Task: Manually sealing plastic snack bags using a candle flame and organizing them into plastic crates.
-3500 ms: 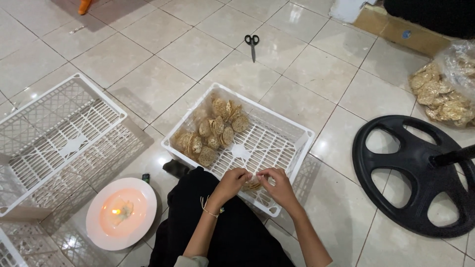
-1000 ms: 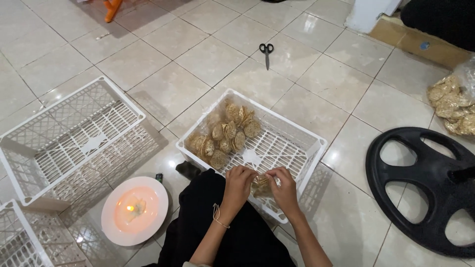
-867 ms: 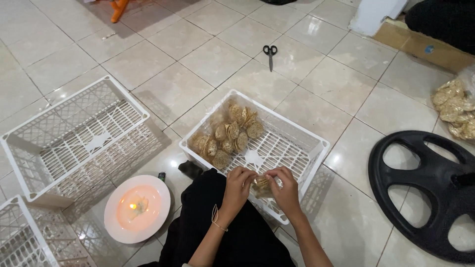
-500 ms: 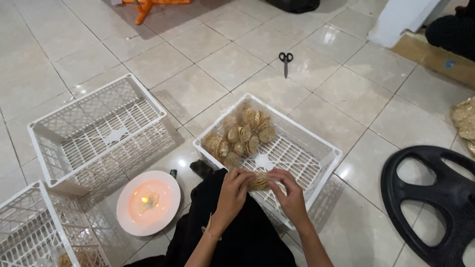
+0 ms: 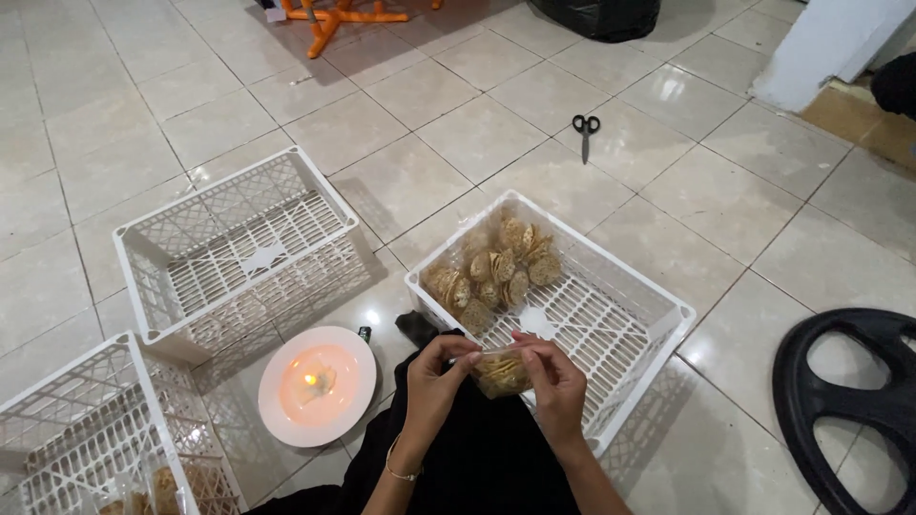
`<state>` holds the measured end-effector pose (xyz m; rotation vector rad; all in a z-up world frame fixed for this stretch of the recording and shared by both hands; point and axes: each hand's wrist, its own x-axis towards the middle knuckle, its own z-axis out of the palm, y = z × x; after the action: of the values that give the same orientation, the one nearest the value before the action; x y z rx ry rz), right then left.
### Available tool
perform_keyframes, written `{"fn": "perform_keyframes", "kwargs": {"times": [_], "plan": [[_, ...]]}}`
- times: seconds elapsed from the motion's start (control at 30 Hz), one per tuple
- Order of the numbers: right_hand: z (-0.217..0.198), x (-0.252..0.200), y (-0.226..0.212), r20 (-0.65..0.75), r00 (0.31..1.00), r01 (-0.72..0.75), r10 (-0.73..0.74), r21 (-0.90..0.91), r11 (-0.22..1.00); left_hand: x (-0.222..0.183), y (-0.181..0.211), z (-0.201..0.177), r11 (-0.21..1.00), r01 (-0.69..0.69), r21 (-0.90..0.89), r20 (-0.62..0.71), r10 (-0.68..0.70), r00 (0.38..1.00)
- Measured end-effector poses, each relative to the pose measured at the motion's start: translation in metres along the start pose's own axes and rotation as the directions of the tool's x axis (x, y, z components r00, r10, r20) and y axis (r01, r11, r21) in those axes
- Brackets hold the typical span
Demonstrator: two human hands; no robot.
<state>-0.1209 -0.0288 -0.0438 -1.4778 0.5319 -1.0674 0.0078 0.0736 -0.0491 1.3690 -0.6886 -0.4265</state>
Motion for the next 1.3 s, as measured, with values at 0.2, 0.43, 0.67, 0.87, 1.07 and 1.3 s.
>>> {"fn": "perform_keyframes", "kwargs": {"times": [0.2,0.43,0.67,0.87,1.07,1.3], "plan": [[0.018,0.005,-0.011,-0.07,0.993,-0.092,0.091,-0.009,0.996,-0.001,0.002,-0.013,0.984,-0.032,-0.174,0.078,0.046,0.996],[0.023,0.009,0.002,-0.058,0.988,-0.143,0.141,-0.02,0.99,-0.003,-0.005,-0.013,0.97,0.042,-0.24,0.021,-0.038,0.999],[0.017,0.013,0.016,-0.008,0.958,-0.286,0.286,0.038,0.958,-0.003,-0.019,-0.011,0.945,0.14,-0.296,-0.115,-0.181,0.977],[0.027,0.019,0.027,-0.056,0.955,-0.289,0.291,0.043,0.956,0.005,-0.007,-0.013,0.963,0.16,-0.215,-0.22,-0.208,0.953],[0.052,0.025,0.029,-0.014,0.946,-0.32,0.323,0.115,0.941,0.01,0.013,-0.029,0.95,0.202,-0.238,-0.349,-0.278,0.895],[0.085,0.02,0.05,0.161,0.96,-0.258,0.231,0.173,0.951,0.0,0.014,-0.069,0.951,0.141,-0.277,-0.453,-0.258,0.853]]}}
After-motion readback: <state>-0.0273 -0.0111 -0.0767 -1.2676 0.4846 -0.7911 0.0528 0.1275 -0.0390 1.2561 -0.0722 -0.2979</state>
